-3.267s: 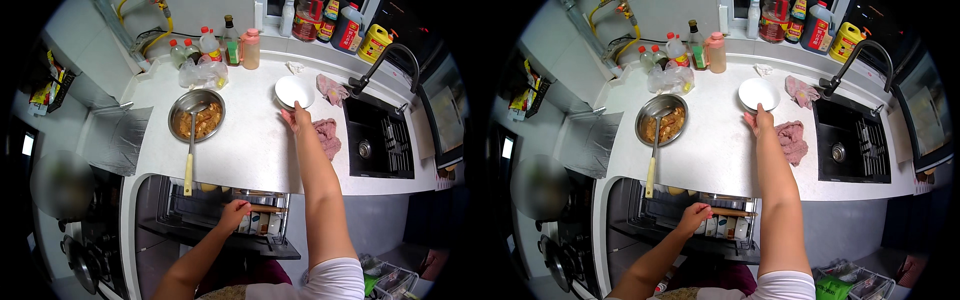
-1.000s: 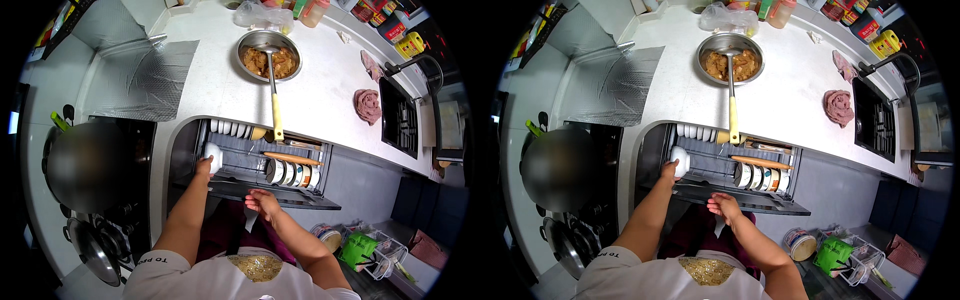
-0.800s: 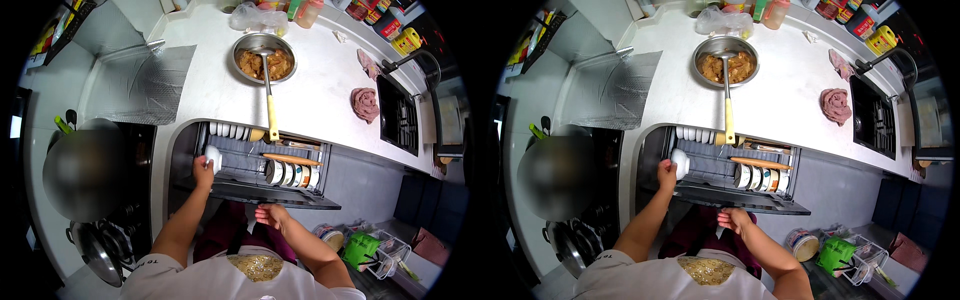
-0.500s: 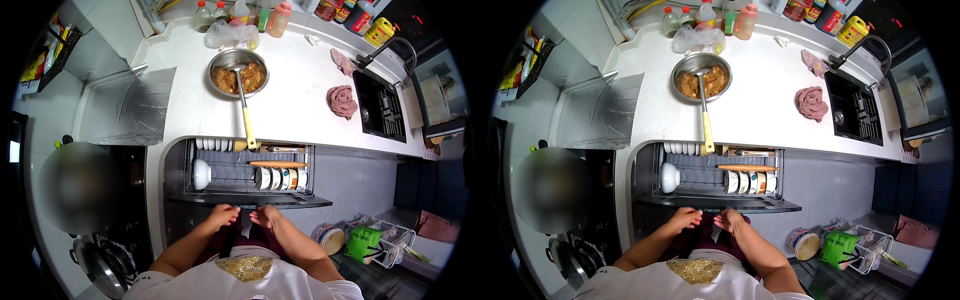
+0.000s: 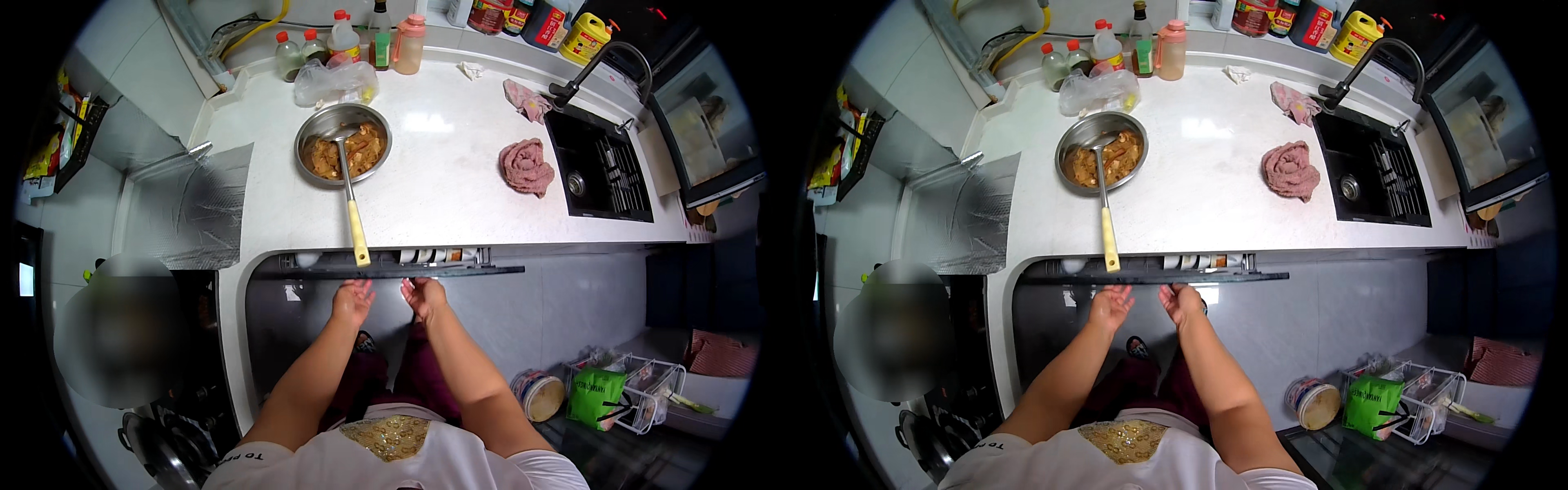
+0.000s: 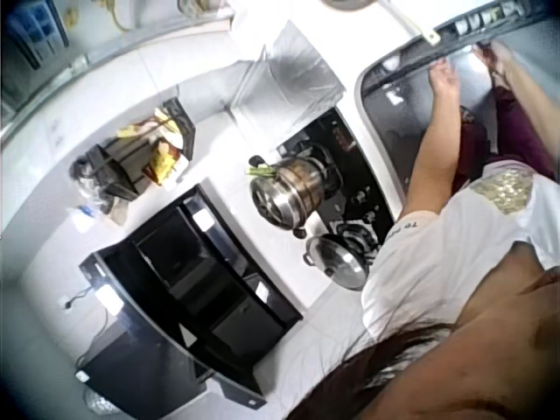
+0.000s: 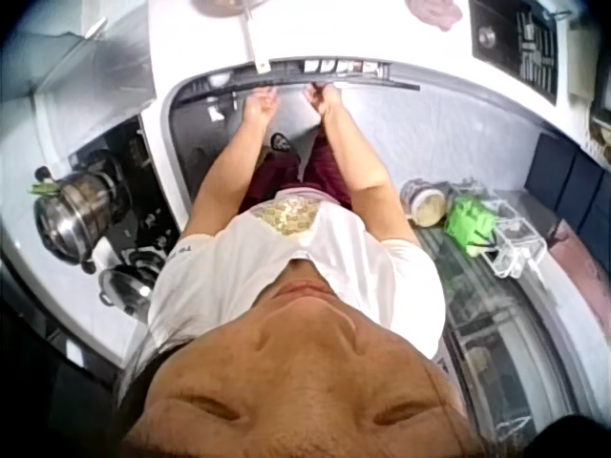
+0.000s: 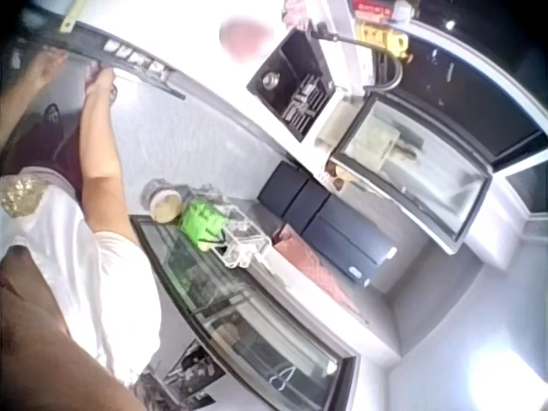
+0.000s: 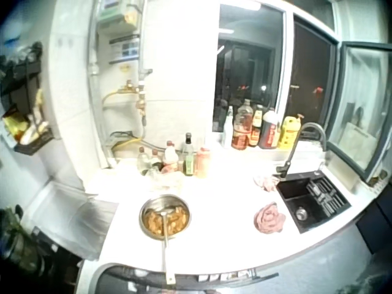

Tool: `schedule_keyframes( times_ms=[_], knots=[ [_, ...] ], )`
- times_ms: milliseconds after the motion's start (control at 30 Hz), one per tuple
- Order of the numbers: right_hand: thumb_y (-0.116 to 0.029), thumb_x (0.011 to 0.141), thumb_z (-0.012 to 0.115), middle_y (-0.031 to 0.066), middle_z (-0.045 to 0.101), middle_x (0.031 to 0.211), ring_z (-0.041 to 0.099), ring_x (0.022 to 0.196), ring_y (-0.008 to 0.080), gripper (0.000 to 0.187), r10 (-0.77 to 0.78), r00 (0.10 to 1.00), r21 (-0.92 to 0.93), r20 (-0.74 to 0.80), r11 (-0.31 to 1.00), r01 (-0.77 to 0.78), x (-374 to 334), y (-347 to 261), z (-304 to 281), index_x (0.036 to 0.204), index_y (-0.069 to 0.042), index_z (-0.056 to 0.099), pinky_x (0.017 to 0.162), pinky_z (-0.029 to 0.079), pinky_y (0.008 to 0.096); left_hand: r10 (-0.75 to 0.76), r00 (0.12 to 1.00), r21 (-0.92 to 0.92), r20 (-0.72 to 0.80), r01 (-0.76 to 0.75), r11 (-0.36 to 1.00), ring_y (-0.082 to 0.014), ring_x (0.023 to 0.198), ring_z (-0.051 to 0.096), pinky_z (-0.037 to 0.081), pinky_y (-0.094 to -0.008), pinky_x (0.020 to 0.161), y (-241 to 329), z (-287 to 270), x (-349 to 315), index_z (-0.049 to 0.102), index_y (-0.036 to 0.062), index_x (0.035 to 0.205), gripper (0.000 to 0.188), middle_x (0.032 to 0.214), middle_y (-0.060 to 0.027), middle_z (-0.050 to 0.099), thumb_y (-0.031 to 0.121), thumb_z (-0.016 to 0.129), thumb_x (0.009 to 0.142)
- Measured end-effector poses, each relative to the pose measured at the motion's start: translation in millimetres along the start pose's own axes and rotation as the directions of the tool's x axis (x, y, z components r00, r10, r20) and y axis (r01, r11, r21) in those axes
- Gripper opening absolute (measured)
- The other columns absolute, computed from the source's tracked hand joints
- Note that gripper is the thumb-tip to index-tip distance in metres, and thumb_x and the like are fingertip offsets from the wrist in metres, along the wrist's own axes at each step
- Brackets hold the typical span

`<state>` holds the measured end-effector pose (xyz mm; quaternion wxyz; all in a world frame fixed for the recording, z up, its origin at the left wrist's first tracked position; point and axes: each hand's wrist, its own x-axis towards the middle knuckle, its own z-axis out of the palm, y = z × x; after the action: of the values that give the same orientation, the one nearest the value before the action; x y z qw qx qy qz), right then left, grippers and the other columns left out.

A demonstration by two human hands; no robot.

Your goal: The person washes a bowl and a pair of chopsticks under running water using a scrub pad, places the items into a drawer, and then rinses a cloth in the sink.

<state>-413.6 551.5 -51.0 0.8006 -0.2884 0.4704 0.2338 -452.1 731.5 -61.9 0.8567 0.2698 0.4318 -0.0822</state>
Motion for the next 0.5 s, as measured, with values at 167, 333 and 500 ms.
schedule_keyframes(
  times_ms=[167, 333, 500],
  knots=[
    [0.001, 0.084, 0.040, 0.0110, 0.043, 0.107, 0.051, 0.093, 0.0256, 0.027, -0.035, 0.995, -0.154, 0.089, 0.987, 0.049, 5.4, -44.8, 36.7, 0.110, -0.001, 0.042, 0.080, 0.046, 0.0439, 0.090, 0.996, -0.159, 0.005, -0.088, 0.983, -0.0270, 0.096, 0.052, 0.032, -0.0500, 0.088, 15.9, 19.3, 63.6, 0.047, 0.0173, 0.097, 0.013, 0.096, -0.0068, 0.051, 0.020, 0.038, 0.089],
    [-0.002, 0.084, 0.044, 0.0101, 0.052, 0.105, 0.056, 0.084, 0.0235, 0.028, 0.214, 0.971, -0.534, 0.108, 0.837, -0.125, -4.3, -69.5, 28.2, 0.112, -0.002, 0.048, 0.068, 0.049, 0.0363, 0.072, 0.997, -0.226, -0.022, -0.075, 0.971, -0.0256, 0.099, 0.045, 0.030, -0.0565, 0.094, 26.5, 60.4, 47.4, 0.047, 0.0042, 0.098, 0.037, 0.100, -0.0088, 0.049, -0.007, 0.045, 0.064],
    [-0.012, 0.086, 0.054, 0.0041, 0.064, 0.082, 0.060, 0.077, 0.0158, 0.022, -0.362, 0.734, -0.632, 0.574, 0.374, 0.679, -38.1, -188.7, 25.7, 0.105, -0.003, 0.060, 0.069, 0.048, 0.0256, 0.012, 0.998, -0.118, 0.068, -0.004, 0.993, -0.0235, 0.084, 0.052, 0.037, -0.0504, 0.089, 11.1, 19.6, 65.1, 0.051, 0.0062, 0.086, 0.013, 0.084, -0.0064, 0.054, 0.004, 0.055, 0.074]
  ],
)
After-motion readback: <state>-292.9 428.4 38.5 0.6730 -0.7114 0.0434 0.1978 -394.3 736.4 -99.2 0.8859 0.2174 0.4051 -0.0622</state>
